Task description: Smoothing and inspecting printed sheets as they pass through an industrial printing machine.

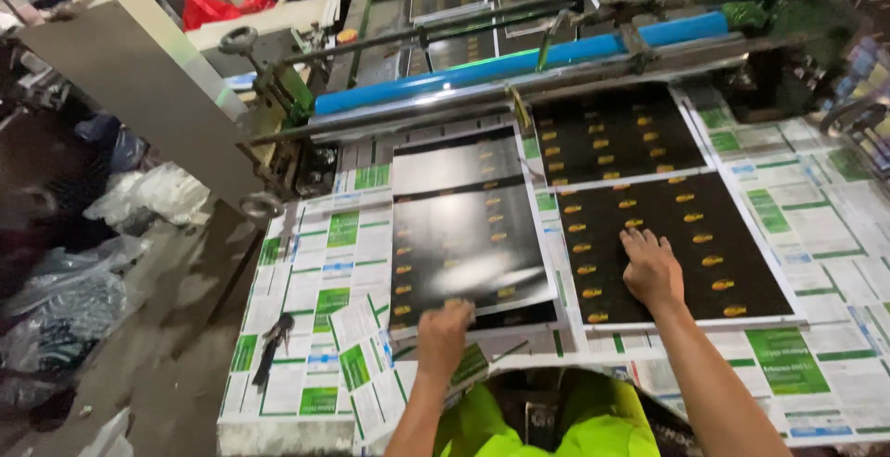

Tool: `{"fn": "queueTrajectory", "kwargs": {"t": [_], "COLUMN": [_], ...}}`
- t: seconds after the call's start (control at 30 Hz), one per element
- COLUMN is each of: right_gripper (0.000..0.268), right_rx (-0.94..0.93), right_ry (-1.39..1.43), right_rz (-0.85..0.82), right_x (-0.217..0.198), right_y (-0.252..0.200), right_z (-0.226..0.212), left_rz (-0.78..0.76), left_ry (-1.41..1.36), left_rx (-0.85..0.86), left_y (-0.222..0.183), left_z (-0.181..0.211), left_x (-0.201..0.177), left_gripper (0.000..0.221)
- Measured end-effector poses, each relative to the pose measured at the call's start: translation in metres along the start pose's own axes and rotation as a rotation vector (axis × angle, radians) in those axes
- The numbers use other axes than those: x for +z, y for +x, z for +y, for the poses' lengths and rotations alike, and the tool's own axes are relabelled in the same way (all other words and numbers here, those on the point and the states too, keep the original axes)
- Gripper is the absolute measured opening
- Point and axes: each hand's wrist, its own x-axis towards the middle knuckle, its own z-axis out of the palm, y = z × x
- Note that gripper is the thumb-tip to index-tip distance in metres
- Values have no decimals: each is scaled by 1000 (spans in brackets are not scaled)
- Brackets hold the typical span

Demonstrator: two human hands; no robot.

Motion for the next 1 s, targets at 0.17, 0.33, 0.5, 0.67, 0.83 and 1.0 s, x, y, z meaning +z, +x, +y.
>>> {"fn": "queueTrajectory", "kwargs": {"t": [0.17, 0.33, 0.5, 0.67, 0.83, 1.0], "right_gripper": [57, 52, 49, 46, 45, 44], "right_rx": [16, 12, 8, 40, 60, 27], "right_ry": [-164, -147, -115, -137, -159, -238], "right_rz": [-204, -116, -42, -45, -93, -254], "right_x": [4, 10, 5, 10, 12, 41], "right_y": [-3, -4, -3, -3, 0, -3], "right_z": [7, 9, 6, 7, 8, 31], "left_rz": [67, 53, 25, 10, -131, -360], "left_ry": [81, 163, 160, 205, 169, 169], "left_rx": [-37, 11, 10, 54, 46, -78], "left_y": [31, -3, 0, 17, 55, 83], "left_z": [29, 18, -6, -47, -72, -74], "left_x": [-55, -3, 26, 61, 83, 90], "left_gripper": [25, 38, 42, 39, 49, 61]}}
